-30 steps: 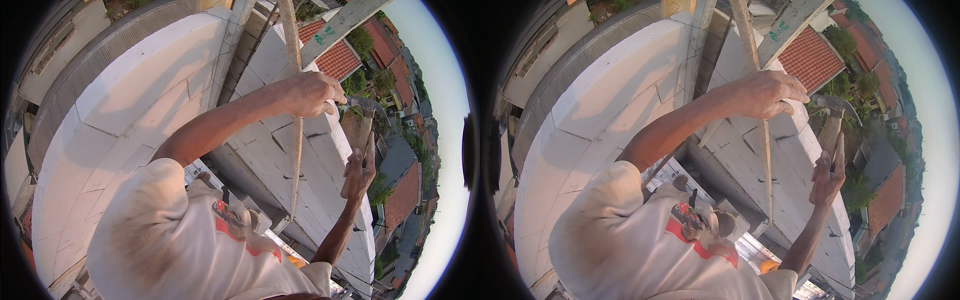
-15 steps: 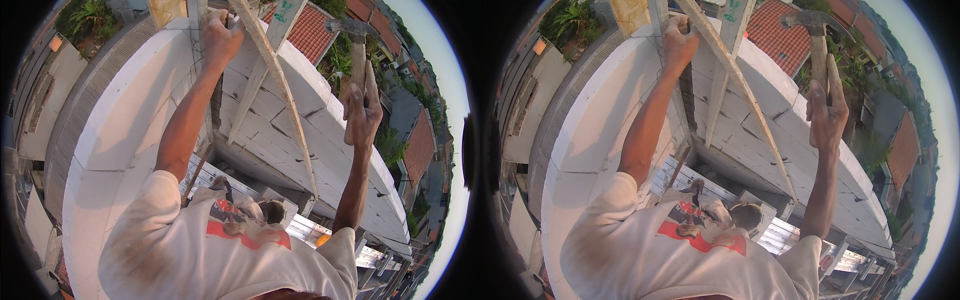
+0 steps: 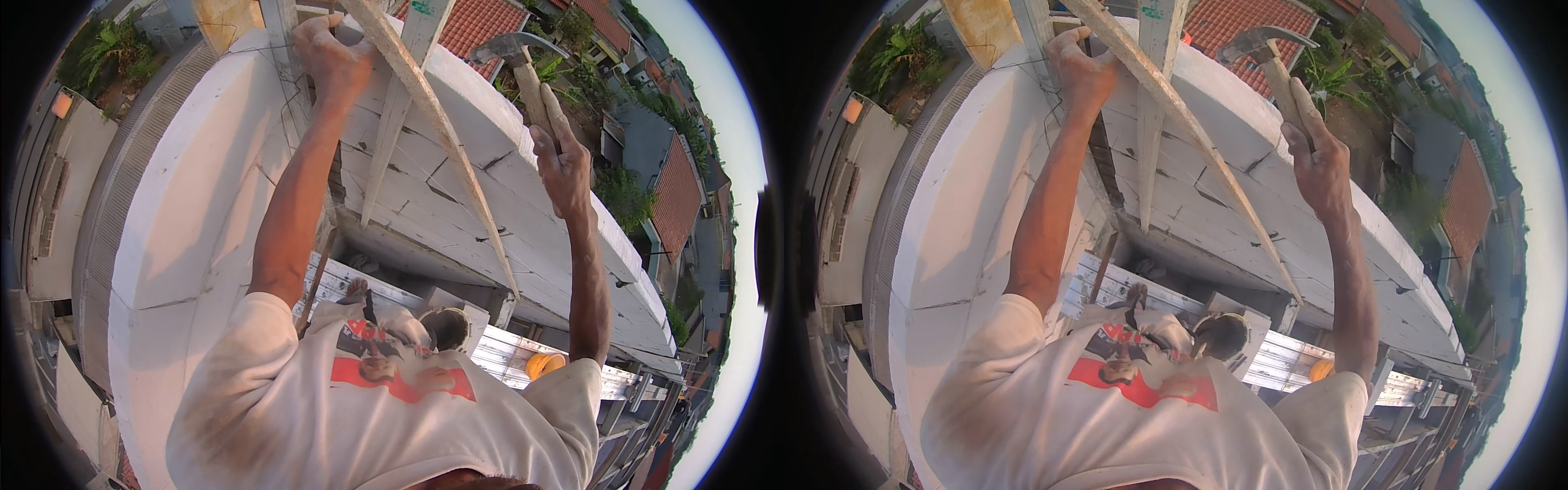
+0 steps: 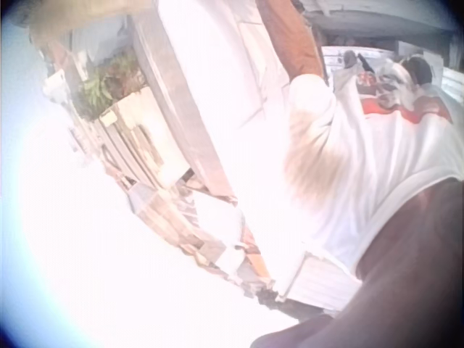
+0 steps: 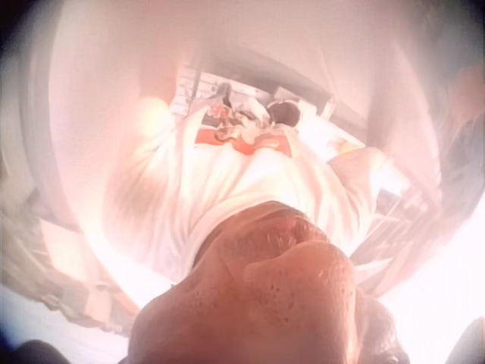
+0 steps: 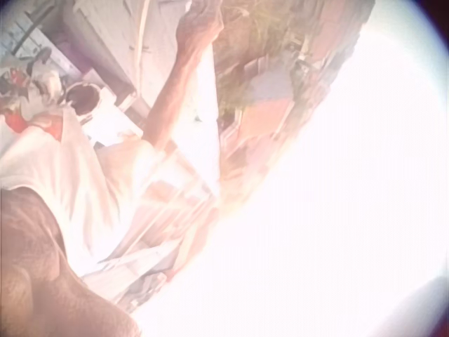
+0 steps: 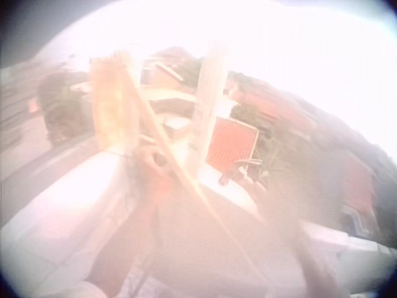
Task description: The person secures a wooden plank to a metal frame on a rooftop using a hammer and nails. They then scoop cement from a bucket with a trowel and apply it to the wall surface. Finally, they use pliers to adjust a wire on the structure.
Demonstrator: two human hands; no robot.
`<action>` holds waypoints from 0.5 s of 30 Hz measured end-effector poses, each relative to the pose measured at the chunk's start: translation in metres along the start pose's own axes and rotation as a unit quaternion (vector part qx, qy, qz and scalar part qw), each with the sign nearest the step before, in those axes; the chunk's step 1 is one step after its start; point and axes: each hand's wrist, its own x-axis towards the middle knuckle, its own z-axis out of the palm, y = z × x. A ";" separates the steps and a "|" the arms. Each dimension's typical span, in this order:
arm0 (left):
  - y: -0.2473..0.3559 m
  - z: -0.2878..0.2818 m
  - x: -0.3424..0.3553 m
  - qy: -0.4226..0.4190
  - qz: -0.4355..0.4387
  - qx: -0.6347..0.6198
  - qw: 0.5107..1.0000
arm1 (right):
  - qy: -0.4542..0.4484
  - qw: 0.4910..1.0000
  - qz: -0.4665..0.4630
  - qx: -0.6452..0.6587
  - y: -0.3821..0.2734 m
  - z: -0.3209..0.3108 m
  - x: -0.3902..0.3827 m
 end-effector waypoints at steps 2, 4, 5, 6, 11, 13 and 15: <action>-0.001 -0.001 0.000 0.001 0.024 0.008 1.000 | -0.056 0.990 -0.056 -0.119 0.012 -0.010 0.001; 0.000 0.000 0.000 -0.007 0.021 0.009 1.000 | -0.038 0.997 -0.001 -0.067 0.008 -0.016 -0.004; 0.001 0.001 0.000 -0.010 0.020 0.012 1.000 | -0.020 0.999 0.039 -0.009 0.000 -0.011 -0.009; -0.001 -0.001 0.000 -0.011 0.018 0.016 1.000 | -0.010 1.000 0.018 -0.006 0.004 -0.005 -0.010; 0.001 -0.003 0.000 -0.011 0.019 0.025 0.999 | -0.018 0.997 -0.033 -0.062 0.015 -0.005 -0.004; 0.007 -0.009 0.000 -0.005 -0.005 0.049 0.999 | -0.017 1.000 0.018 -0.020 0.006 0.000 -0.005; 0.007 -0.008 -0.004 0.004 -0.020 0.043 0.999 | -0.004 0.998 0.053 0.027 -0.005 0.012 -0.008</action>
